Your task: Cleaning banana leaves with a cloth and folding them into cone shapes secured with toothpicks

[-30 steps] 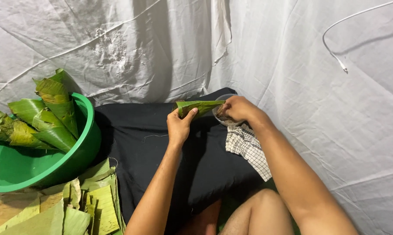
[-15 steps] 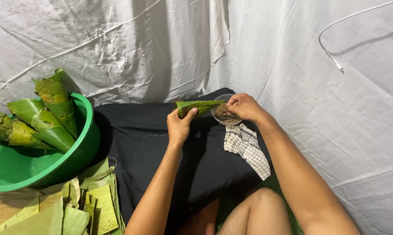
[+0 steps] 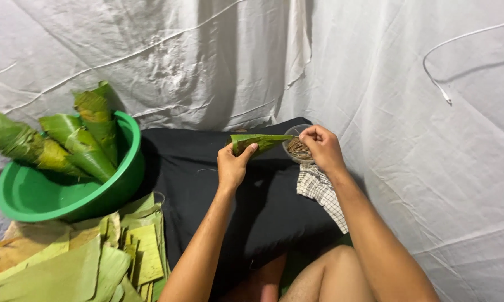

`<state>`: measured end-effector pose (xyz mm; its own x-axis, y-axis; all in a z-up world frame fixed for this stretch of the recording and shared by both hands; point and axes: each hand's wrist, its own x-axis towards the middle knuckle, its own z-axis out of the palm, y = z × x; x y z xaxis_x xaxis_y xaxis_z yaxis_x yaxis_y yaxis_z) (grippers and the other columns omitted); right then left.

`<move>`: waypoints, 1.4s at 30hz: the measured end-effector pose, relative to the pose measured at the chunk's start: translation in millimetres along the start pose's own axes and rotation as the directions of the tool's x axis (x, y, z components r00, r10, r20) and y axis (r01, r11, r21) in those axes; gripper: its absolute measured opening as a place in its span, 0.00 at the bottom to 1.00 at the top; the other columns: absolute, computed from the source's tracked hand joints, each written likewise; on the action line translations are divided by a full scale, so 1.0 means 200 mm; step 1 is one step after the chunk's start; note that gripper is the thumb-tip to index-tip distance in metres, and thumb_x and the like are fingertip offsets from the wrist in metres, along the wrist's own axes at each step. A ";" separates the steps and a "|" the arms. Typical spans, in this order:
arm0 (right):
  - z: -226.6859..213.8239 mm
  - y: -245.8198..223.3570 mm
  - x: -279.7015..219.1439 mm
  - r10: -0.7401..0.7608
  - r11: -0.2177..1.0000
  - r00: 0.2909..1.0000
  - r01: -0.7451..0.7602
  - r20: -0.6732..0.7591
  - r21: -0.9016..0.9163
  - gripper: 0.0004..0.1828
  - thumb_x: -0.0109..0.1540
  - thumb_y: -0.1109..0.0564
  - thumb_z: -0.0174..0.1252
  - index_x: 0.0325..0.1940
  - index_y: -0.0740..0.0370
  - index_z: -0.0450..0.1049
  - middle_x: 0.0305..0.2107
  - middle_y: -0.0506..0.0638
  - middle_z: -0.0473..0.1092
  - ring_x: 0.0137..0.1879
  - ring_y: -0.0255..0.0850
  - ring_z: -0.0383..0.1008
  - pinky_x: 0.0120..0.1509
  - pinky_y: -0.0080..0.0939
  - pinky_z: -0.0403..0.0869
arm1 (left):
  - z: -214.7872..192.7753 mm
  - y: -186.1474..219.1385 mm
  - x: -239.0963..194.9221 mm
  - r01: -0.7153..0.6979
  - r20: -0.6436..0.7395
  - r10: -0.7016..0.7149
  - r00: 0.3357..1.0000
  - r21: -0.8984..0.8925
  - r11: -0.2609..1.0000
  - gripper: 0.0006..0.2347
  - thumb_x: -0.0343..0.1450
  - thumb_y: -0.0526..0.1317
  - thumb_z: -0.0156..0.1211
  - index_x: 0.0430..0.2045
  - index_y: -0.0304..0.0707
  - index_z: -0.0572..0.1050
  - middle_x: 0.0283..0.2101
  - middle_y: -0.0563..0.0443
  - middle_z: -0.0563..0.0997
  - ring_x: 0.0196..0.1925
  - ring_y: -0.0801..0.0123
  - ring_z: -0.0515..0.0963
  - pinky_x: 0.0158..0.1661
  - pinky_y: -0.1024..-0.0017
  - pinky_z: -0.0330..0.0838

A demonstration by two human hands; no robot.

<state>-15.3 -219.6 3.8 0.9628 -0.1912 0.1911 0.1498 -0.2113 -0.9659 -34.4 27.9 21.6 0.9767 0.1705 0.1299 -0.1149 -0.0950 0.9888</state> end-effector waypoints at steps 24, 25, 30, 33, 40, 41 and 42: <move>0.63 -0.27 -0.89 0.119 0.883 0.904 -0.285 0.411 0.373 0.09 0.57 0.63 0.69 0.37 0.71 0.79 0.49 0.65 0.77 0.50 0.47 0.78 0.52 0.48 0.80 | -0.73 -0.17 -0.72 0.088 -0.009 -0.088 0.996 0.003 0.996 0.09 0.66 0.38 0.74 0.34 0.32 0.86 0.28 0.45 0.86 0.34 0.72 0.78 0.34 0.70 0.75; 0.63 -0.27 -0.91 0.122 0.883 0.903 -0.288 0.413 0.371 0.09 0.57 0.63 0.69 0.37 0.71 0.79 0.49 0.65 0.77 0.50 0.47 0.78 0.52 0.48 0.80 | -0.73 -0.17 -0.74 0.091 -0.011 -0.091 0.996 0.002 0.996 0.09 0.66 0.38 0.74 0.34 0.32 0.86 0.28 0.45 0.86 0.34 0.72 0.78 0.34 0.70 0.75; 0.62 -0.24 -0.92 0.119 0.888 0.914 -0.273 0.387 0.371 0.09 0.56 0.63 0.70 0.37 0.71 0.80 0.47 0.64 0.77 0.50 0.47 0.78 0.52 0.47 0.81 | -0.72 -0.19 -0.71 0.094 0.040 -0.093 0.995 -0.022 0.995 0.10 0.67 0.39 0.74 0.35 0.31 0.85 0.30 0.43 0.86 0.34 0.71 0.78 0.35 0.69 0.75; 0.62 -0.23 -0.92 0.103 0.892 0.922 -0.251 0.372 0.375 0.08 0.56 0.64 0.70 0.36 0.71 0.80 0.46 0.63 0.77 0.49 0.47 0.78 0.51 0.48 0.81 | -0.71 -0.18 -0.67 0.102 0.062 -0.100 0.993 -0.045 0.994 0.09 0.66 0.38 0.74 0.33 0.33 0.85 0.29 0.46 0.85 0.35 0.72 0.78 0.36 0.71 0.75; 0.61 -0.17 -0.93 -0.055 0.970 0.955 -0.018 0.291 0.243 0.07 0.56 0.58 0.72 0.34 0.61 0.82 0.46 0.54 0.79 0.51 0.41 0.77 0.57 0.45 0.75 | -0.70 -0.26 -0.66 0.101 0.071 -0.096 0.993 -0.065 0.993 0.07 0.66 0.39 0.74 0.28 0.35 0.86 0.24 0.52 0.82 0.30 0.75 0.75 0.32 0.76 0.71; 0.61 -0.16 -0.93 -0.120 0.980 0.959 0.073 0.258 0.183 0.07 0.56 0.56 0.72 0.35 0.59 0.82 0.48 0.52 0.78 0.54 0.42 0.76 0.59 0.47 0.73 | -0.70 -0.28 -0.66 0.090 0.072 -0.086 0.994 -0.052 0.995 0.07 0.66 0.40 0.74 0.28 0.36 0.86 0.23 0.52 0.82 0.29 0.76 0.75 0.32 0.76 0.71; 0.62 -0.16 -0.93 -0.192 0.978 0.954 0.167 0.230 0.122 0.07 0.57 0.55 0.72 0.37 0.57 0.83 0.50 0.51 0.77 0.56 0.44 0.75 0.61 0.48 0.72 | -0.70 -0.28 -0.65 0.075 0.071 -0.072 0.995 -0.038 0.996 0.07 0.66 0.41 0.74 0.27 0.36 0.86 0.22 0.52 0.82 0.28 0.76 0.75 0.31 0.76 0.70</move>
<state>-170.9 -58.4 -23.0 0.9417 0.0782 0.3273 0.3349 -0.1217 -0.9344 -180.1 148.0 -41.2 0.9929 0.1066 0.0527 -0.0481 -0.0445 0.9978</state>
